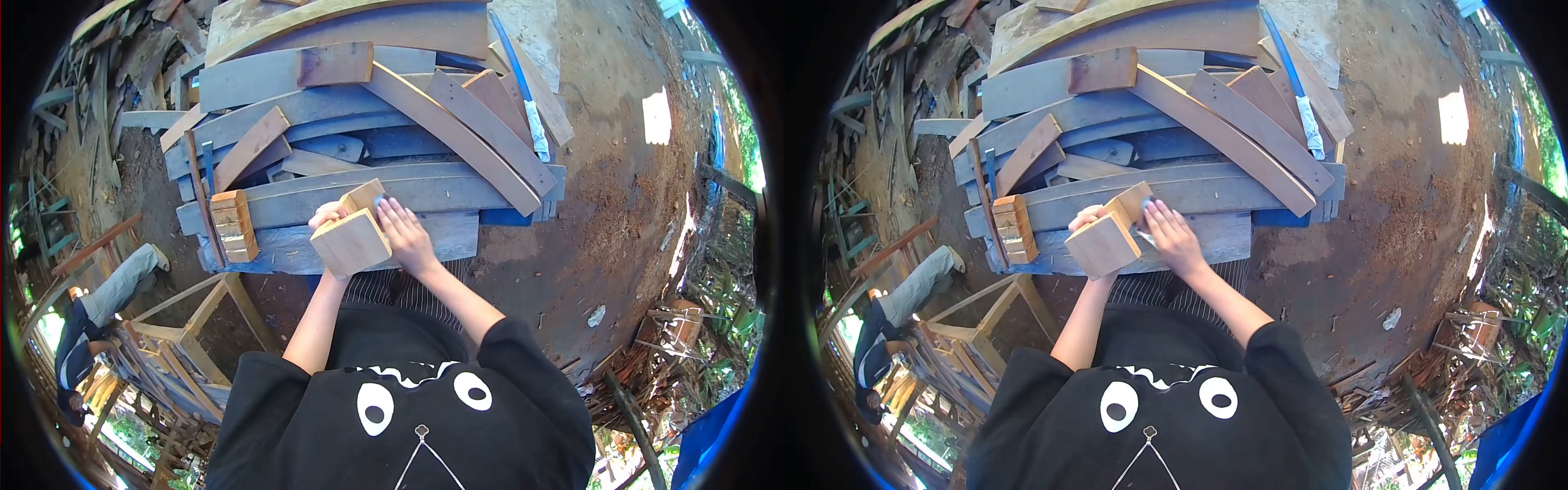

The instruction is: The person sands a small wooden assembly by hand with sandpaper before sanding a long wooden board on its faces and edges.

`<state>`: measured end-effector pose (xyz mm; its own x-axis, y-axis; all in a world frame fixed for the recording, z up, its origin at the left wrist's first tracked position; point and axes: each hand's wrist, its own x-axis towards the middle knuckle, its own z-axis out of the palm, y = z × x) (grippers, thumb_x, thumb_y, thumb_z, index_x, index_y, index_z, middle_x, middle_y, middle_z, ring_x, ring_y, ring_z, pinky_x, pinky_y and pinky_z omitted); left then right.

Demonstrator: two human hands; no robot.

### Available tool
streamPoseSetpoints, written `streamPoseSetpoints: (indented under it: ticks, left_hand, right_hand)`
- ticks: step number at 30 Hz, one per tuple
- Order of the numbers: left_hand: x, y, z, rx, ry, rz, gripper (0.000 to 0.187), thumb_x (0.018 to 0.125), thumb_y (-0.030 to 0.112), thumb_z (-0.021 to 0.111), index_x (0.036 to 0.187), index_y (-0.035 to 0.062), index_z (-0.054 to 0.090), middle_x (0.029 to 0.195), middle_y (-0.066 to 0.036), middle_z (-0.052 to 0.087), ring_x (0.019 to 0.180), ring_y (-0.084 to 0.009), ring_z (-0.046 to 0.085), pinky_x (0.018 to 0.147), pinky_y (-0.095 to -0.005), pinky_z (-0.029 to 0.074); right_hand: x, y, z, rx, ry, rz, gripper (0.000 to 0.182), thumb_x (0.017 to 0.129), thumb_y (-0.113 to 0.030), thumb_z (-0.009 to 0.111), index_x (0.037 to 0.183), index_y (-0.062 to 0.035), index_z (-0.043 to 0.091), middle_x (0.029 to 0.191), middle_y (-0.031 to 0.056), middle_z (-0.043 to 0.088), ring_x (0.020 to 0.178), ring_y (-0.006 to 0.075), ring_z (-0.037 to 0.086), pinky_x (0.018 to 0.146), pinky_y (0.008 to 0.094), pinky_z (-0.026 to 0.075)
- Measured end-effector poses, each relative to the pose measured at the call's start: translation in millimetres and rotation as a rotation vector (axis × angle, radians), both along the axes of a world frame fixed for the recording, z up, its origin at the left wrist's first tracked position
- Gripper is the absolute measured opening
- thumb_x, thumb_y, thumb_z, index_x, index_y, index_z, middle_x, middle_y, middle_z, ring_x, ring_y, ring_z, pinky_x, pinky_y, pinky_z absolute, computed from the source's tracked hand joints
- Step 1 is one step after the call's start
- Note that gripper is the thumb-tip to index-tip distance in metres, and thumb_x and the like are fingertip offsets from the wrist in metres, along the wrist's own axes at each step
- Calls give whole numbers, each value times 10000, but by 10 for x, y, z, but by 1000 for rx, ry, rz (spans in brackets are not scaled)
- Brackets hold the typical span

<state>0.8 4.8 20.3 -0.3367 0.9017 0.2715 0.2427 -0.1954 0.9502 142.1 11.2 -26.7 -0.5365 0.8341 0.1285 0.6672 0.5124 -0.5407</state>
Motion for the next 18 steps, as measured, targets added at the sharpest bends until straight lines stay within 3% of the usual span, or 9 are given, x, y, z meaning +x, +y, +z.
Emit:
streamPoseSetpoints:
  ticks: [6, 11, 18]
  left_hand:
    - [30, -11, -57, -41, 40, 67, 340, 752, 75, 620, 949, 71, 344, 934, -116, 490, 892, -203, 499, 816, -330, 396]
    - [11, -29, -62, -12, -34, 30, 334, 753, 62, 616, 948, 75, 345, 935, -116, 489, 894, -200, 498, 819, -329, 396]
    - [31, -28, -17, -50, 41, 50, 338, 754, 66, 617, 950, 76, 343, 926, -111, 485, 888, -203, 498, 818, -327, 394]
  right_hand:
    - [-314, 500, -27, 32, -5, -49, 423, 774, -83, 425, 1178, 33, 466, 1286, 147, 434, 1213, 254, 402, 986, 354, 322]
    - [-35, 5, 2, 103, -26, 38, 380, 781, -114, 448, 1132, 14, 519, 1222, 119, 503, 1178, 229, 447, 976, 340, 334]
    - [-266, 309, 68, 37, -84, -18, 413, 788, -121, 437, 1177, 8, 484, 1271, 115, 458, 1205, 218, 412, 994, 352, 305]
